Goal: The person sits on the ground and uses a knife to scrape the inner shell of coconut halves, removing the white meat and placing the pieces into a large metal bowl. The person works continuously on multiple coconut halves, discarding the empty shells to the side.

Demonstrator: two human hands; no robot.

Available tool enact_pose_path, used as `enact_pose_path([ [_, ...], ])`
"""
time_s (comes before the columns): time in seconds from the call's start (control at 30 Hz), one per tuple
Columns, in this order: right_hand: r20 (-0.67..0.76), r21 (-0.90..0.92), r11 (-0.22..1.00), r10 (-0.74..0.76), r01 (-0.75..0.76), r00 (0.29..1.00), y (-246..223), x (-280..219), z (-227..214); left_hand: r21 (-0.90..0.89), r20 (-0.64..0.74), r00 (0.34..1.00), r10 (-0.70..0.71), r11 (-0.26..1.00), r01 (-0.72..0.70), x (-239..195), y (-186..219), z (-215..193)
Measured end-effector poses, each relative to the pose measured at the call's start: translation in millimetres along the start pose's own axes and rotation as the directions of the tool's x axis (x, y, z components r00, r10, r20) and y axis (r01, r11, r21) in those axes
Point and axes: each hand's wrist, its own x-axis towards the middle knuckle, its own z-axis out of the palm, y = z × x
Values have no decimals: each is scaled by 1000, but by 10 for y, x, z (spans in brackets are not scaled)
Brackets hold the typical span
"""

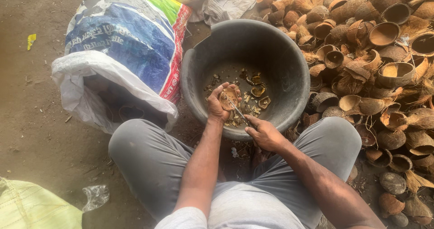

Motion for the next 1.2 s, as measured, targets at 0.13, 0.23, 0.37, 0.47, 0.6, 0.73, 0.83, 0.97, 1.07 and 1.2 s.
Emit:
enact_pose_path([
  [0.13,71,63,988,136,-141,988,-142,-55,-69,101,38,999,16,995,-19,-6,14,42],
  [0.23,172,195,925,294,-325,940,-288,-44,-191,395,26,999,32,918,-40,-54,39,54],
  [0.37,234,365,837,341,-407,911,-368,-67,-232,538,-4,997,75,841,-61,-46,-30,80],
  [0.47,217,382,815,379,-436,899,-416,-24,-199,558,-82,993,88,829,-27,-12,-81,74],
  [0.6,208,320,845,379,-428,902,-454,35,-48,582,-200,956,215,811,-61,-35,-132,75],
  [0.73,180,287,881,335,-376,925,-309,115,205,626,-355,876,327,779,-37,-1,-110,140],
  [0.83,58,372,910,172,-181,983,-74,203,415,631,-399,849,346,775,-19,-25,-147,149],
  [0.97,48,474,850,235,-229,971,-55,246,465,441,-572,790,219,895,71,83,-298,100],
  [1.07,153,492,810,281,-320,947,-233,159,247,278,-468,873,137,960,-2,145,-306,2],
  [1.2,238,388,827,336,-407,911,-412,4,-22,289,-309,950,45,956,49,207,6,-43],
])
